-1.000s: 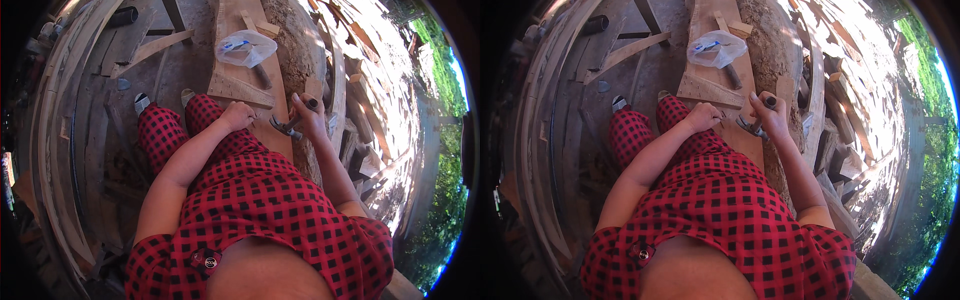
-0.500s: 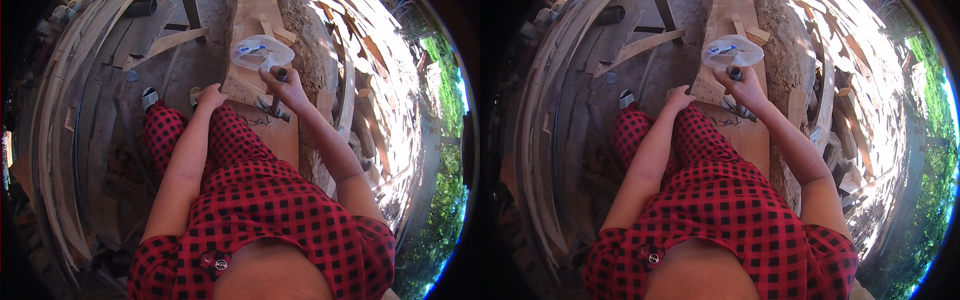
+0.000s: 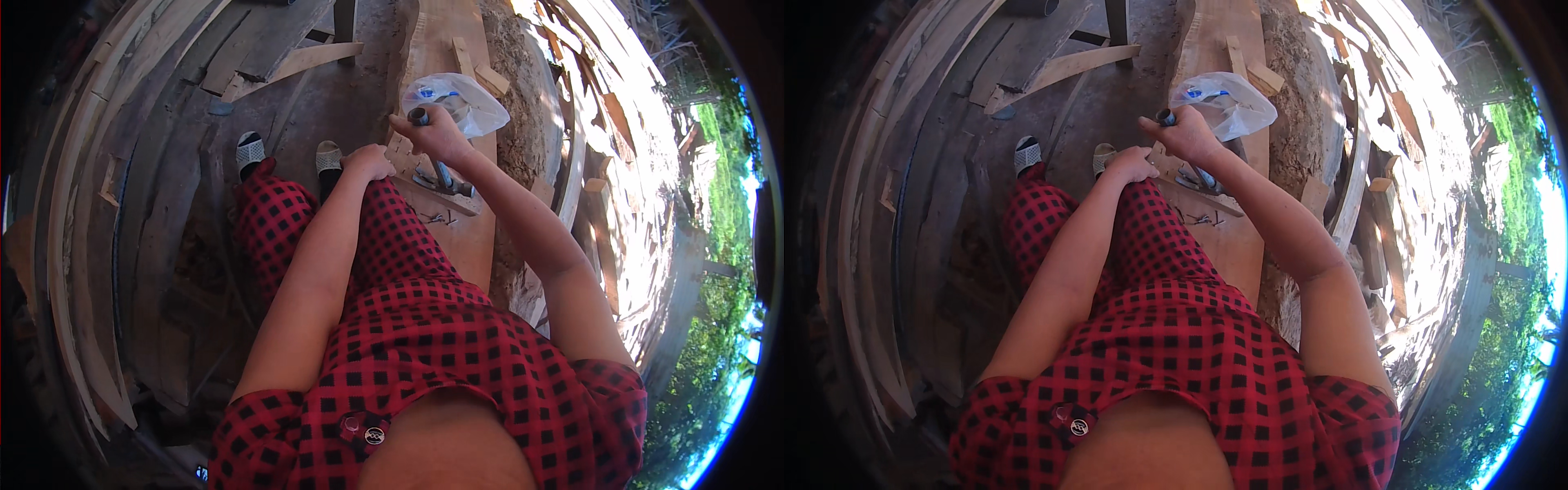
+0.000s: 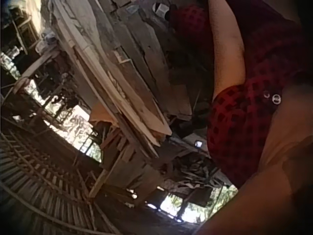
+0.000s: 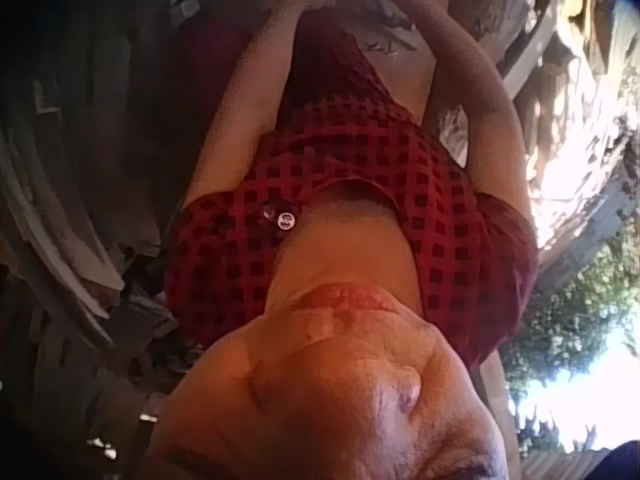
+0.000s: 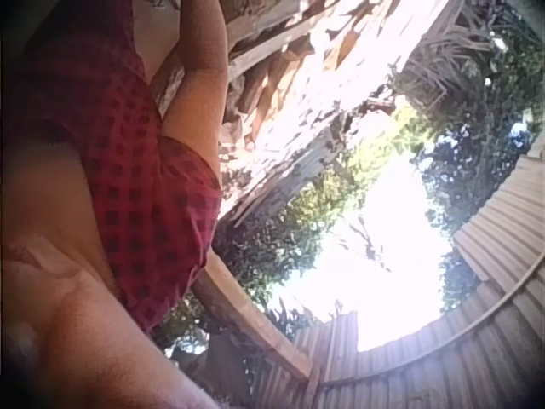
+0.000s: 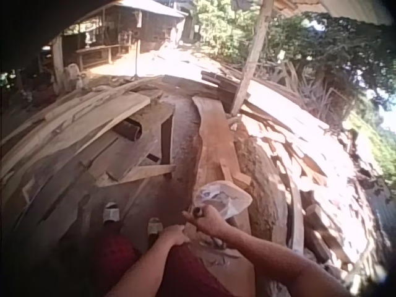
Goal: Carving and marking a piece of wood using a hammer and chisel.
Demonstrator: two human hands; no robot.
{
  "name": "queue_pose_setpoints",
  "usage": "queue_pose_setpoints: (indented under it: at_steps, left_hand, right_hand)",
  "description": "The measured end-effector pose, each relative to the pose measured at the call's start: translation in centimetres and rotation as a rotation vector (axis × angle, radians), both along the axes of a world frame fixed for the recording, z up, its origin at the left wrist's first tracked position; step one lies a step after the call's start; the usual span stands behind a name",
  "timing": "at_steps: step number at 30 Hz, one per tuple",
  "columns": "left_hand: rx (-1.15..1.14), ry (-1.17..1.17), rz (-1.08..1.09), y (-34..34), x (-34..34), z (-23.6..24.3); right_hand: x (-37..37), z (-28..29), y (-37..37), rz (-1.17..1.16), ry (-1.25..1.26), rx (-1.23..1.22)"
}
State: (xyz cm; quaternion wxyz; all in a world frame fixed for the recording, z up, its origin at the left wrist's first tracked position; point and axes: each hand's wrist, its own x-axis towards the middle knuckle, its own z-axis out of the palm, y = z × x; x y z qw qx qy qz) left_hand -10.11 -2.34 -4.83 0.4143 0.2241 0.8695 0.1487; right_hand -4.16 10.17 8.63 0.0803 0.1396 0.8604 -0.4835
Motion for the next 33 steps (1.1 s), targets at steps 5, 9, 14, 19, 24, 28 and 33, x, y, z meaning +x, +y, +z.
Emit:
queue_pose_setpoints:
  at_steps: [5, 9, 14, 19, 24, 28, 33]
  left_hand:
    - [-0.02, 0.045, 0.007, 0.2, 0.5, 1.6]
    - [-0.05, 0.039, -0.026, 0.8, 0.3, 2.2]
    - [-0.046, 0.03, -0.075, 0.9, -0.1, 0.4]
    - [-0.072, 0.054, -0.083, 1.1, -0.2, -0.7]
    - [-0.056, 0.248, 0.058, 1.8, 2.4, 1.4]
    - [0.211, 0.559, -0.16, 2.9, 7.4, 3.3]
    - [0.327, 0.3, -0.463, 3.3, 11.7, 5.2]
  right_hand:
    - [-0.9, 0.6, -0.9, -0.045, -0.053, -0.081]
    - [-0.4, -0.1, -0.7, -0.109, 0.046, -0.152]
    - [3.4, -0.7, 1.4, -0.119, 0.184, -0.387]
    - [12.8, 0.8, 7.1, -0.234, 0.394, -0.696]
    - [15.8, 1.2, 7.6, -0.346, 0.453, -0.755]
    - [17.5, 2.6, 6.8, -0.336, 0.38, -0.683]
    - [19.1, 3.1, 6.4, -0.344, 0.438, -0.746]
